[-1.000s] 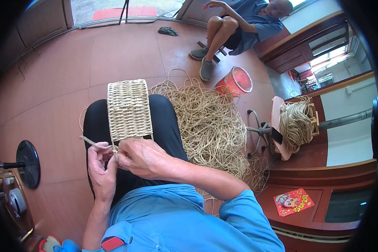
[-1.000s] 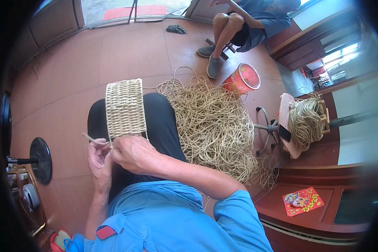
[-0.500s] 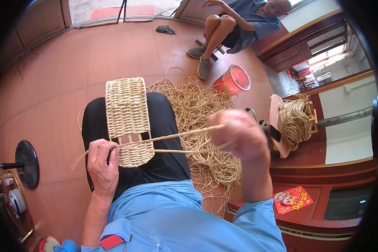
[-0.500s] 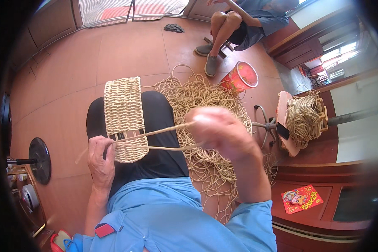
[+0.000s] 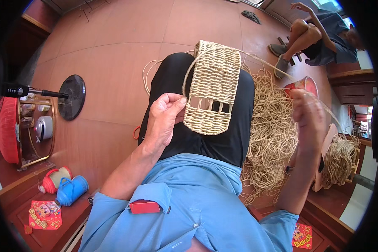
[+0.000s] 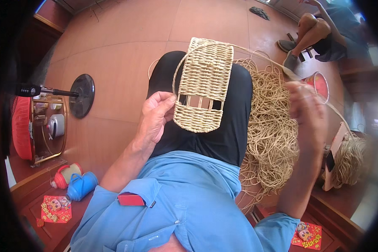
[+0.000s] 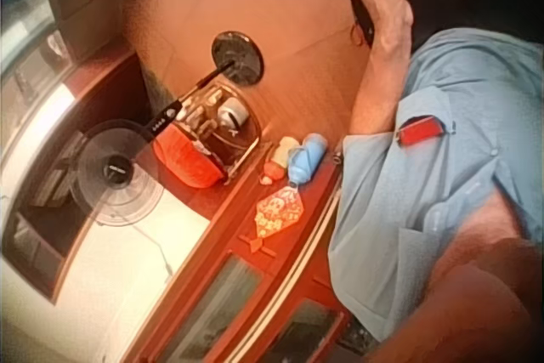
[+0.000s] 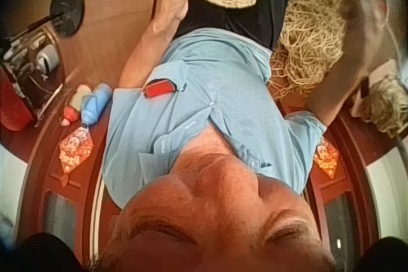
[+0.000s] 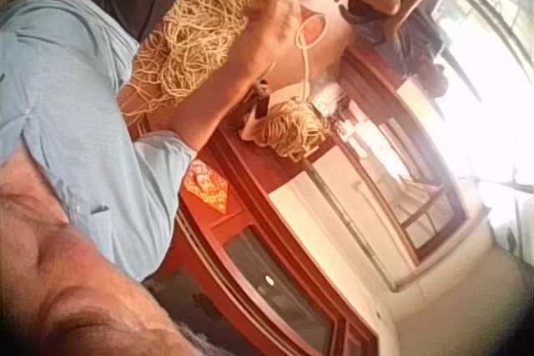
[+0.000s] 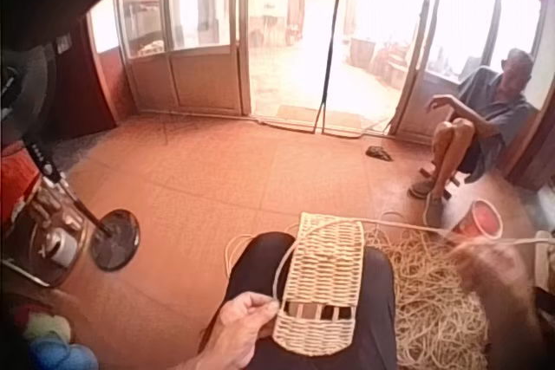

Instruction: Weave a basket or container using dried grass or straw fibers.

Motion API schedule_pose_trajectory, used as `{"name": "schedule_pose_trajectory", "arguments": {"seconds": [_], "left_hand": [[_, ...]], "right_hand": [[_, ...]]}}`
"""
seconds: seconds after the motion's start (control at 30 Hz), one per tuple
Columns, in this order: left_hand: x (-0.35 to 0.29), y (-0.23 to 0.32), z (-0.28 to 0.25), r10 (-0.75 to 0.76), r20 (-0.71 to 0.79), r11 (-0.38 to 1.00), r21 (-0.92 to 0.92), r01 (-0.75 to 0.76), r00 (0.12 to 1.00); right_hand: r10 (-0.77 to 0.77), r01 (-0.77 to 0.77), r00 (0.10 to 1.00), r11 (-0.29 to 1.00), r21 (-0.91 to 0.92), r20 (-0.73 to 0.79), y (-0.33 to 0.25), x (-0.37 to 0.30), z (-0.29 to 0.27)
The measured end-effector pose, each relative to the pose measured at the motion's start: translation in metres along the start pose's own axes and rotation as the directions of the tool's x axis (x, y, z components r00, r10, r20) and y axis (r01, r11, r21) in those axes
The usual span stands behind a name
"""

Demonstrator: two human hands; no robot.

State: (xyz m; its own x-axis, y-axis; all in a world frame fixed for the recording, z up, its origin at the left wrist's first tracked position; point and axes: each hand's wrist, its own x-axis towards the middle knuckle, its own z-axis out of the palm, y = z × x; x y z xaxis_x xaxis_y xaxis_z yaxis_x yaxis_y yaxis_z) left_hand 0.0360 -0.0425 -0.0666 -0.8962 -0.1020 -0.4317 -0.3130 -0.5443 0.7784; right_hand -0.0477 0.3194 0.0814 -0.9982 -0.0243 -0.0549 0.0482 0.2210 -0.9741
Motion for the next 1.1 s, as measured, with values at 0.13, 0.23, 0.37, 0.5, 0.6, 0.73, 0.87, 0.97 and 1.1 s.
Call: {"name": "schedule_pose_trajectory", "arguments": {"seconds": [0.13, 0.23, 0.37, 0.5, 0.6, 0.73, 0.87, 0.97, 1.1], "left_hand": [[0.000, -0.005, 0.001, 0.046, -0.006, 0.999, -0.003, -0.046, 0.999], [-0.003, -0.008, 0.000, 0.060, 0.056, 0.997, -0.041, -0.058, 0.997], [-0.010, -0.008, 0.001, 0.092, 0.091, 0.995, -0.039, -0.088, 0.992], [-0.012, -0.009, 0.001, 0.044, 0.118, 0.998, -0.040, -0.040, 0.992], [-0.009, -0.010, -0.002, -0.006, 0.177, 0.994, -0.110, 0.025, 0.984], [-0.005, -0.012, -0.006, -0.063, 0.289, 0.970, -0.209, 0.127, 0.955], [0.000, -0.011, -0.010, -0.093, 0.309, 0.960, -0.226, 0.167, 0.947], [0.001, -0.009, -0.011, -0.112, 0.305, 0.963, -0.200, 0.179, 0.946], [-0.006, -0.007, -0.005, 0.046, 0.172, 0.984, 0.163, -0.074, 0.984]], "right_hand": [[0.060, -0.035, 0.951, 0.996, -0.085, 0.303, 0.015, -0.028, 0.083], [-0.074, 0.142, 0.942, 0.972, -0.188, 0.326, 0.024, -0.036, 0.128], [-0.213, 0.348, 0.895, 0.882, -0.316, 0.392, 0.032, -0.040, 0.157], [-0.315, 0.480, 0.853, 0.786, -0.388, 0.417, 0.041, -0.031, 0.178], [-0.358, 0.559, 0.814, 0.694, -0.454, 0.457, 0.043, -0.028, 0.183], [-0.382, 0.622, 0.776, 0.595, -0.508, 0.502, 0.042, -0.027, 0.184], [-0.343, 0.656, 0.744, 0.540, -0.527, 0.573, 0.039, -0.017, 0.184], [-0.350, 0.690, 0.711, 0.514, -0.510, 0.609, 0.039, -0.011, 0.188], [-0.296, 0.661, 0.731, 0.531, -0.530, 0.615, 0.040, -0.014, 0.193]]}}
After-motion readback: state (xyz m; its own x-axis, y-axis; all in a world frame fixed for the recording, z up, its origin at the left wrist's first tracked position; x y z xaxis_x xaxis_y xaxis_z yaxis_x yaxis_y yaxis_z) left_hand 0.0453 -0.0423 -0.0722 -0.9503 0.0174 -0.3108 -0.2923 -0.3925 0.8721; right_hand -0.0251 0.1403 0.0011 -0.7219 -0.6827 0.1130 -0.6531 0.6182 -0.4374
